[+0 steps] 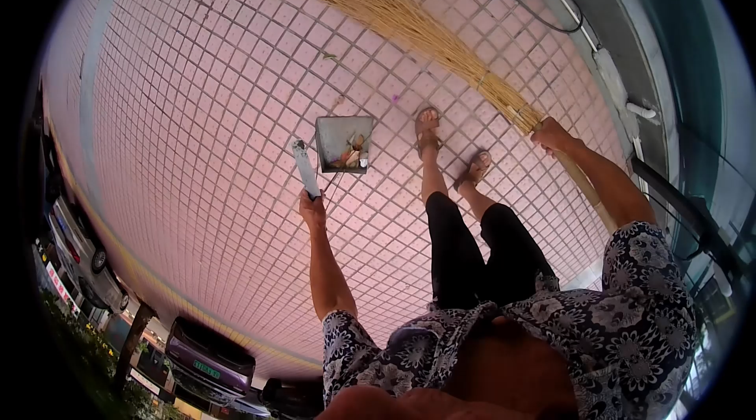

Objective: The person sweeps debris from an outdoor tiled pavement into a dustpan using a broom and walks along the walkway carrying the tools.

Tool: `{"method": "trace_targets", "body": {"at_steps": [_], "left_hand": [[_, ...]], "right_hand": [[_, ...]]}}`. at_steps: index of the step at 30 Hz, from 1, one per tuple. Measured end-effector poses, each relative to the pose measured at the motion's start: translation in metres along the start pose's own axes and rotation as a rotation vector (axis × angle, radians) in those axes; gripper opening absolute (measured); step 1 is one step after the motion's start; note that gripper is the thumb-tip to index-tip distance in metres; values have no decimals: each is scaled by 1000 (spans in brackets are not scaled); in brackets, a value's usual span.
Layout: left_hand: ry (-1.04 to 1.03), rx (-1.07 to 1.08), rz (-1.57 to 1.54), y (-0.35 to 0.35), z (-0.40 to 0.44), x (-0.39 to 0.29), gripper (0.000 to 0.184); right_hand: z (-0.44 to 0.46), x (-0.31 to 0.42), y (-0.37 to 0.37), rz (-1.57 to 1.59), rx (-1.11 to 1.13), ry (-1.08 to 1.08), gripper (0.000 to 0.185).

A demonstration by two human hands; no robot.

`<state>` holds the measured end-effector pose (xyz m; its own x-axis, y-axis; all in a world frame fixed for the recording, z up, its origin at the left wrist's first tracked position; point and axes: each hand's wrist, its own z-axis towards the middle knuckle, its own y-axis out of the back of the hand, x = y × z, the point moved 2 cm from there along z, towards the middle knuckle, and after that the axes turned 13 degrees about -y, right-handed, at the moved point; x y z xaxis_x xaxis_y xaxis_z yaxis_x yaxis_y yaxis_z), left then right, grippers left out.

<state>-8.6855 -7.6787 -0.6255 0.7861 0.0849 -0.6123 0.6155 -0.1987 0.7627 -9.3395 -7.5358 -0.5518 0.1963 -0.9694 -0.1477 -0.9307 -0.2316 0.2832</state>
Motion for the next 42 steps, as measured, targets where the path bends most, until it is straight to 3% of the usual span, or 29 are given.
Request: {"method": "trace_targets", "body": {"at_steps": [5, 7, 11, 13, 16, 19, 22, 23, 29, 30, 34, 38, 42], "left_hand": [[48, 26, -18, 3, 3, 7, 5], [34, -11, -2, 2, 6, 9, 7], [99, -22, -104, -16, -8, 51, 14], [57, 25, -36, -19, -25, 51, 14], [5, -1, -3, -16, -59, 21, 18], [37, 17, -31, -34, -110, 29, 17], [-38, -81, 85, -25, -153, 26, 15], [-79, -79, 65, -9, -122, 44, 17], [12, -78, -69, -18, -171, 27, 15], [19, -43, -50, -19, -145, 40, 15], [41, -12, 17, -38, -164, 37, 17], [68, 26, 31, -62, -169, 50, 16], [101, -69, -81, -70, -203, 44, 17]], "right_hand": [[-55, -41, 21, -423, -164, 30, 29], [-32, -92, 37, -651, -158, 292, 34], [-77, -157, 62, -754, -168, 259, 36], [-100, -189, 73, -668, -202, 193, 35], [-116, -240, 71, -617, -264, 297, 31], [-111, -295, 50, -318, -230, 61, 24], [-87, -325, 24, -140, -172, 116, 16], [-100, -284, 14, -113, -186, 74, 14], [-75, -304, -3, 175, -107, 30, 12], [-79, -262, -15, 192, -112, -11, 12], [-64, -252, -14, 213, -39, -34, 15], [-64, -273, -36, -31, 3, -137, 17], [-131, -323, -46, -261, -11, -191, 18]]}}
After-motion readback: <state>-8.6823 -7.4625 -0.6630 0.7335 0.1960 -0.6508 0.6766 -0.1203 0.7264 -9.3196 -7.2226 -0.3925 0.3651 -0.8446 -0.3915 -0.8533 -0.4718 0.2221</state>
